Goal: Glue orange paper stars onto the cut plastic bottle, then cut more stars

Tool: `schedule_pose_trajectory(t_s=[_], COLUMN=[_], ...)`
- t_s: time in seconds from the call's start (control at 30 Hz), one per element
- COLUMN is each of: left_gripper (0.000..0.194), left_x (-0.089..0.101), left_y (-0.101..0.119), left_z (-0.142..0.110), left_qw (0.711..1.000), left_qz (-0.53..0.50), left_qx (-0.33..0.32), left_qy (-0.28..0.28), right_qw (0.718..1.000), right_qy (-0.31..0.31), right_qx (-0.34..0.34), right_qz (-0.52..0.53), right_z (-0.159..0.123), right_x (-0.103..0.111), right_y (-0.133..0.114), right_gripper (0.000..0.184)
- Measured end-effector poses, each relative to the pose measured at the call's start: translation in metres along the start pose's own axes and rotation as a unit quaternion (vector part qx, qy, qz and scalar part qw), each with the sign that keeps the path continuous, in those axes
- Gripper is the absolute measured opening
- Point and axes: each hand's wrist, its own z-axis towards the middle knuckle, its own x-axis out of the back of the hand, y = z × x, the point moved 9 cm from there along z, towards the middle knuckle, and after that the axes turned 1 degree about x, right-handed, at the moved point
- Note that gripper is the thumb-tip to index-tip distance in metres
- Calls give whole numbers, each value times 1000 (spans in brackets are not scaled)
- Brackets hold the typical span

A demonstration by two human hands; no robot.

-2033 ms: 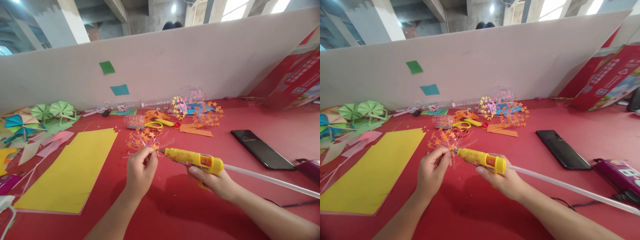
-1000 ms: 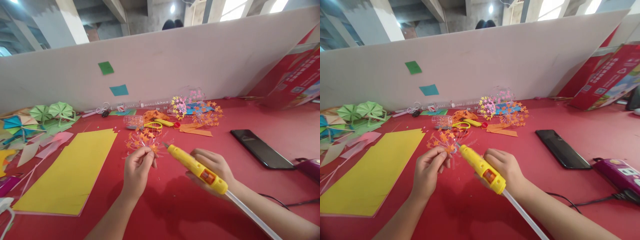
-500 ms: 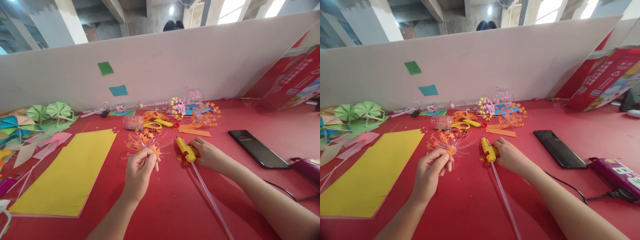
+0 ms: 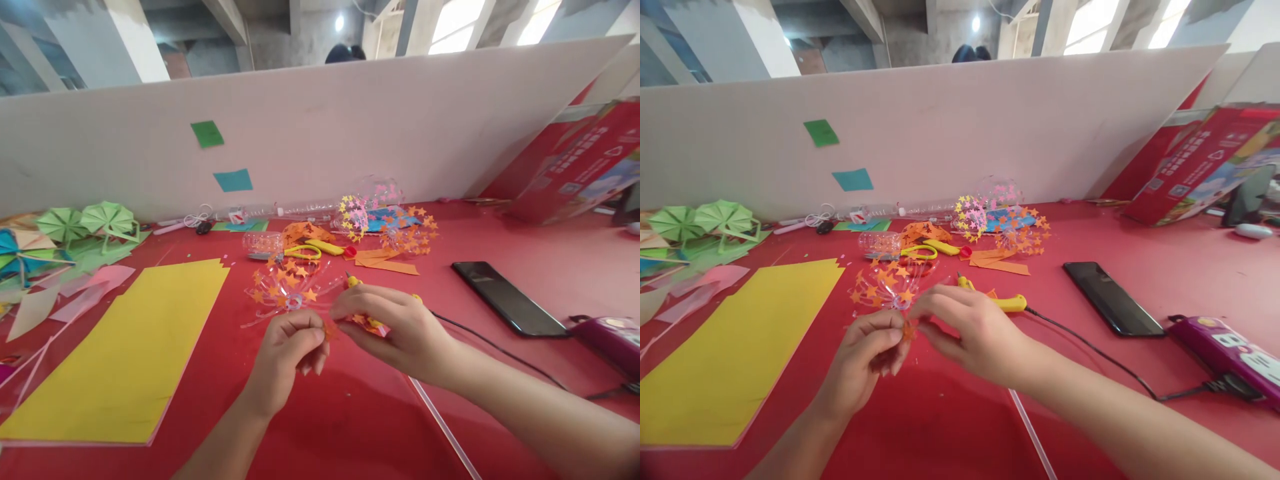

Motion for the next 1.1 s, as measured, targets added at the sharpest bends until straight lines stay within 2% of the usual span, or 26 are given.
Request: schedule_pose_trajectory(t_s=[0.1, 0.27, 0.33, 0.4, 0.43, 0.47, 0.53, 0.6, 0.7, 0.87, 1.1], left_gripper=[20, 21, 24, 24, 22, 17, 5, 11, 20, 17, 9], left_x=[1, -1, -1, 4, 5, 3, -6, -12, -10, -4, -5], left_y=[-2, 0, 6, 23, 35, 47, 61, 62, 58, 56, 51], left_z=[1, 1, -1, -4, -8, -14, -26, -28, -23, -15, -9], left_qw=[1000, 1000, 998, 977, 947, 903, 799, 724, 671, 647, 654], left_qz=[0, 10, 62, 181, 258, 334, 456, 531, 589, 613, 615], left_qx=[15, 24, -7, -96, -163, -233, -343, -382, -374, -360, -358], left_qy=[4, -9, 2, 60, 99, 135, 189, 218, 251, 276, 256], right_qw=[999, 997, 998, 997, 991, 982, 948, 912, 881, 878, 874], right_qy=[-1, 7, 21, 47, 59, 65, 55, 37, 21, 16, -9], right_qx=[28, 57, 36, -43, -102, -166, -284, -357, -395, -385, -399], right_qz=[20, 48, 50, 51, 57, 70, 132, 197, 258, 284, 278], right_z=[3, 2, 4, 7, 8, 8, 5, 0, -3, -4, -9], right_x=[-8, -9, -5, 1, 3, 3, -4, -17, -30, -36, -38], right_y=[-1, -4, 1, 19, 34, 49, 78, 96, 103, 98, 97], right_gripper=[14, 15, 14, 12, 11, 9, 9, 9, 9, 9, 9])
